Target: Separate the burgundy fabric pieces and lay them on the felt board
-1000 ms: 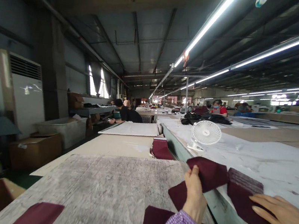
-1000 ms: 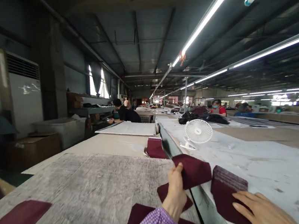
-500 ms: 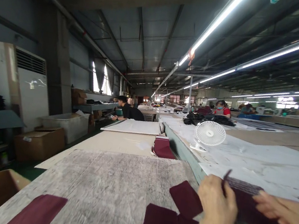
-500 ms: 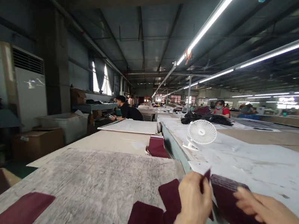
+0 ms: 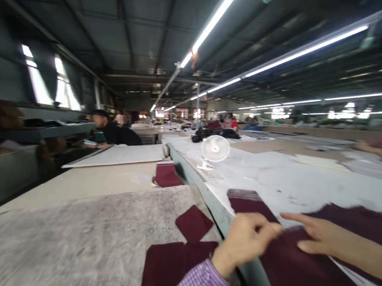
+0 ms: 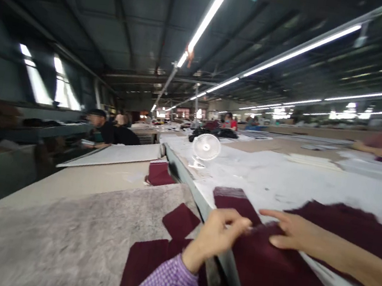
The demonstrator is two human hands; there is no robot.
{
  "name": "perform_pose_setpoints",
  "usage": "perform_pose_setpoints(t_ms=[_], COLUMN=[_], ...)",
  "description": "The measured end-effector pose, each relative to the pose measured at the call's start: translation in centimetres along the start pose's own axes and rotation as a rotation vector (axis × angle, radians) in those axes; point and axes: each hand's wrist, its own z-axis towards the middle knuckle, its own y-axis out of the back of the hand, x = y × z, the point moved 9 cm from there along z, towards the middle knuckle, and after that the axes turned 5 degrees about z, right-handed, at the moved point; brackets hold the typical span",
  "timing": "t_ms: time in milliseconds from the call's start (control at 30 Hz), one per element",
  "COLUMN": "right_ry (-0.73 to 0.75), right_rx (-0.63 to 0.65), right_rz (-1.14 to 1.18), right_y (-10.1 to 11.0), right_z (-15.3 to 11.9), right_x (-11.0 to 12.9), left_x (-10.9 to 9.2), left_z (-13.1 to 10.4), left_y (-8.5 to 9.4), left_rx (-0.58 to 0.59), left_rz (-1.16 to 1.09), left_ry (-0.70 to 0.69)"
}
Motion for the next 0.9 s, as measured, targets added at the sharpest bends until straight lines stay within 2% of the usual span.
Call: perform_pose_setpoints(t_ms=[67, 133, 167, 267, 367, 467, 533, 633, 800, 900], right_ry=[-0.073, -0.082, -0.083, -0.116, -0.152, -0.146, -0.111, -0.048, -0.002, 0.069], right_rx=[0.159, 0.223, 0.202, 0.085, -0.018, -0.027, -0.029, -0.037, -0.009, -0.036], right_rz=[0.317, 0.450, 0.434, 0.263, 0.072, -0.099, -0.244, -0.396, -0.338, -0.387], right_y=[-0.9, -1.1, -0.9, -0.2, 0.3, 0.7, 1.3, 2.5, 3.3, 3.3], right_z=[-1.5, -2.1, -2.2, -2.0, -1.6, -1.4, -1.7, -2.2, -2.6, -2.6], right_x=[3.1, 5.4, 5.8, 4.7, 2.6, 1.6, 1.5, 1.4, 0.2, 0.5], left_x=[-1.6, -1.3, -0.7, 0.8, 0.4, -0.4, -0.6, -0.7, -0.9, -0.9], left_z=[1.4, 2.9, 3.5, 4.1, 3.9, 4.0, 4.0, 3.5, 2.9, 2.8], left_y=[1.4, 1.6, 1.0, -1.6, -4.0, -6.0, -7.1, -8.7, -9.3, -9.2], left_rx=[-0.071, -0.083, -0.031, 0.174, 0.287, 0.252, 0.211, 0.215, 0.241, 0.225], left_rz=[0.078, 0.087, 0.064, 0.025, 0.211, 0.447, 0.527, 0.596, 0.672, 0.654], left_ry=[-0.174, -0.167, -0.114, 0.072, 0.066, -0.028, -0.087, -0.182, -0.279, -0.297])
